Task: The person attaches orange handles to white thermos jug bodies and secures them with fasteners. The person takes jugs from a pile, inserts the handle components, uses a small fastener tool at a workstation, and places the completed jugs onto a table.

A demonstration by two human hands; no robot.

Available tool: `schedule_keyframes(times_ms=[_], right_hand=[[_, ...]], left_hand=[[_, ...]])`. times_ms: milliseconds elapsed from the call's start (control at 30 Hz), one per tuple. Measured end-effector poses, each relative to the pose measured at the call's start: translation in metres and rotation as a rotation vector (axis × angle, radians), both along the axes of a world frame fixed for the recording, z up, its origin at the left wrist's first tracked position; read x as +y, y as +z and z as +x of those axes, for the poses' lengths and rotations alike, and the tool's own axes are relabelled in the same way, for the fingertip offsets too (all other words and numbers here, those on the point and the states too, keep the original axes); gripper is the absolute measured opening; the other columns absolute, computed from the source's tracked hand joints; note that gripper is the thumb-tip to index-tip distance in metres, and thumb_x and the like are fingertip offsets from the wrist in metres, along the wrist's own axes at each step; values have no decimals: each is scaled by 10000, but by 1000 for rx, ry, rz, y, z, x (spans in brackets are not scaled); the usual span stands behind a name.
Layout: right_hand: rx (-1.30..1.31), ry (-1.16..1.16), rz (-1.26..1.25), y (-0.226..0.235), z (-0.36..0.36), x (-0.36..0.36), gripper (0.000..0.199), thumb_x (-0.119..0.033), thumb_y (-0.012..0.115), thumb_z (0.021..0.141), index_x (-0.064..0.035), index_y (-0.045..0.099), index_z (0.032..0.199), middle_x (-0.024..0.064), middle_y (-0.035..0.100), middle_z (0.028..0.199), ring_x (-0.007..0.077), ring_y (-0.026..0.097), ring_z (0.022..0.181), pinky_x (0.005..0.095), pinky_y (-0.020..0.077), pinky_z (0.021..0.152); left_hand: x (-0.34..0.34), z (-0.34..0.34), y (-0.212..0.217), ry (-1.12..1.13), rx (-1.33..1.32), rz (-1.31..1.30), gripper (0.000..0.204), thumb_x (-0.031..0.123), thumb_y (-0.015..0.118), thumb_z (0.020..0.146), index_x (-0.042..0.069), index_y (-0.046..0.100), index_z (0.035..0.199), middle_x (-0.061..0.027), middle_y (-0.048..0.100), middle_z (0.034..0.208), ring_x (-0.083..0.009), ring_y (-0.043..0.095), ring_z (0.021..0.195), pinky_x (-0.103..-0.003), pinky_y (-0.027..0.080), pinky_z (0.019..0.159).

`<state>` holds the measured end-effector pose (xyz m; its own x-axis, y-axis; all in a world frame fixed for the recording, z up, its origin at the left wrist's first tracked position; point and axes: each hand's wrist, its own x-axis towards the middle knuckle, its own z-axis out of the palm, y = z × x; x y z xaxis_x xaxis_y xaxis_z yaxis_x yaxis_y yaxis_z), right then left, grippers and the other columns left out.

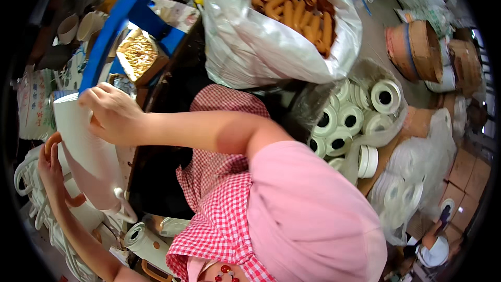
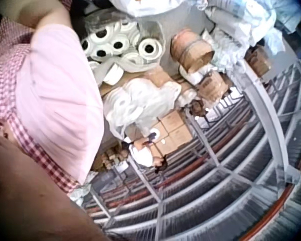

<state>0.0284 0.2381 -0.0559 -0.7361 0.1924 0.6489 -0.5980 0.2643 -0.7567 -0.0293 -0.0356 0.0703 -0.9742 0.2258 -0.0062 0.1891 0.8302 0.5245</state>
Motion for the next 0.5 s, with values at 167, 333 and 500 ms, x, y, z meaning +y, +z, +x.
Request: schedule_keyframes(times_ms=[167, 333, 500], right_hand=[[-244, 203, 345, -104, 180, 156, 273, -71, 746, 757, -84, 693, 1024, 99, 665, 947, 295, 659, 906, 415, 545, 776], [-915, -974, 233, -179, 371, 375, 215, -46, 542, 908, 17, 582, 1111, 195, 637, 1025, 351, 622, 966, 415, 484, 905], [-1650, -735, 200, -323, 456, 456, 592, -188, 638, 835, 27, 524, 1375, 285, 618, 1288, 424, 592, 1202, 452, 445, 1017]], left_hand=[[-29, 65, 12, 328, -63, 19, 318, 269, 556, 1041, 61, 640, 1266, 67, 550, 671, 7, 296, 433, -191, 213, 376], [-33, 176, 43, 584, -213, 85, 292, 202, 554, 1037, 39, 656, 1256, 81, 590, 784, 13, 297, 472, -188, 213, 398], [22, 230, 35, 490, -26, 329, 246, 192, 623, 997, -8, 606, 1141, 56, 425, 631, -11, 330, 459, -189, 227, 421]])
